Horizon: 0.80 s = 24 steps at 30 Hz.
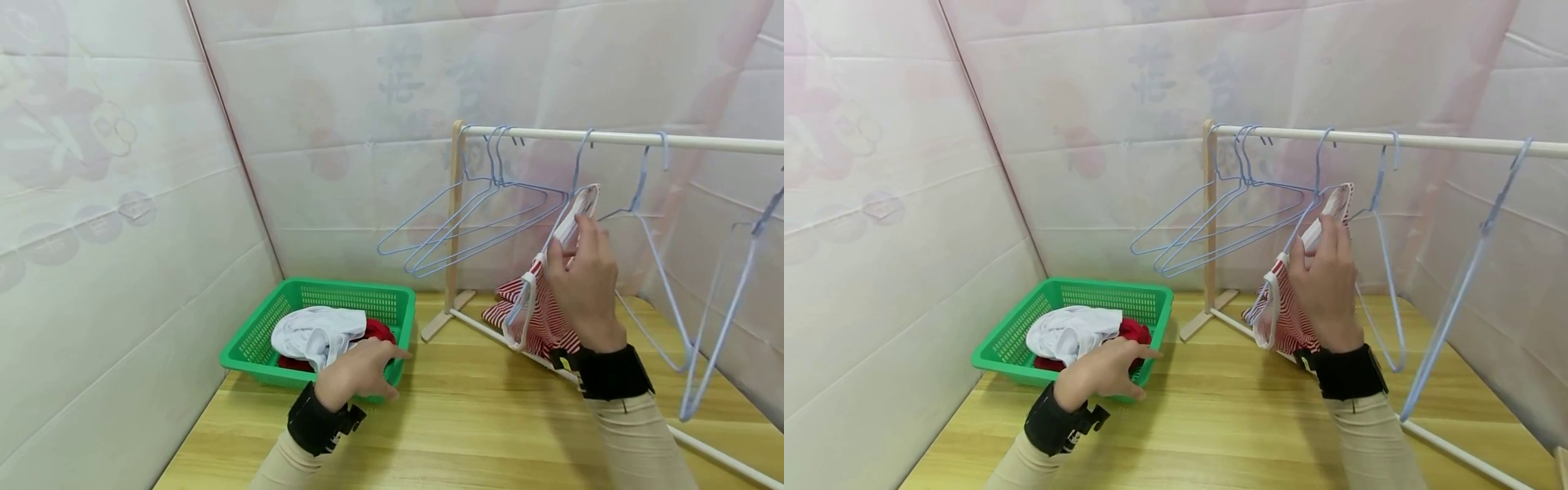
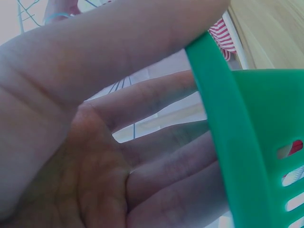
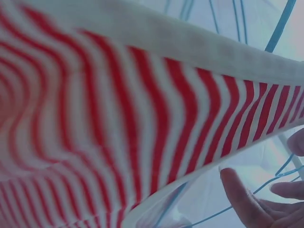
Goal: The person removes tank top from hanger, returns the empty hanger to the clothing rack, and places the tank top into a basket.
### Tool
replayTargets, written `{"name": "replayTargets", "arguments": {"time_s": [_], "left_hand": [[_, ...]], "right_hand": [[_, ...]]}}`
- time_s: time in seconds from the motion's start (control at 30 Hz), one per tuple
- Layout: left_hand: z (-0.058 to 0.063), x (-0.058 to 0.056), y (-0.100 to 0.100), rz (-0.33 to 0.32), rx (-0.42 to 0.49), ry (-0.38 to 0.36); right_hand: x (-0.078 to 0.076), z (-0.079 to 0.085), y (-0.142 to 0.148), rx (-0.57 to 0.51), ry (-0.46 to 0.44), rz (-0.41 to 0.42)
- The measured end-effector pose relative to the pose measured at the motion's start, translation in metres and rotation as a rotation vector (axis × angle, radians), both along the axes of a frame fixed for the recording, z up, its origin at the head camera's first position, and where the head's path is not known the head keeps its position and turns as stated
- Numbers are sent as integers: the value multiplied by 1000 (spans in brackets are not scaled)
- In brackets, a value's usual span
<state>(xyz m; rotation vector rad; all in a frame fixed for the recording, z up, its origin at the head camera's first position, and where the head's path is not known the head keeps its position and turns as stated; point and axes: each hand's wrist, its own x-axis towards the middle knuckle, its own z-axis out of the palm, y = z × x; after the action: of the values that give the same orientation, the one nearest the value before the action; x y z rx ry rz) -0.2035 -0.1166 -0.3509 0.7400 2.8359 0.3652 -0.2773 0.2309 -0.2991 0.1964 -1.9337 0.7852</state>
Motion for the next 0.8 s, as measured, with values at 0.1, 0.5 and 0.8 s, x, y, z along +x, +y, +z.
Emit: {"name": "replayTargets", "arguments": {"time_s": [0.1,0.5,0.8], "left_hand": [[0,0,0,-4,1,-4],[-1,-2,1,-6,-7,-6],[0,-1,1,4,-1,-22]], "right_hand": [[-7,11,-1,-36,19,6],[-21,34,-1,-31,4,61],[-25,44,-3,-62,1,75]]}}
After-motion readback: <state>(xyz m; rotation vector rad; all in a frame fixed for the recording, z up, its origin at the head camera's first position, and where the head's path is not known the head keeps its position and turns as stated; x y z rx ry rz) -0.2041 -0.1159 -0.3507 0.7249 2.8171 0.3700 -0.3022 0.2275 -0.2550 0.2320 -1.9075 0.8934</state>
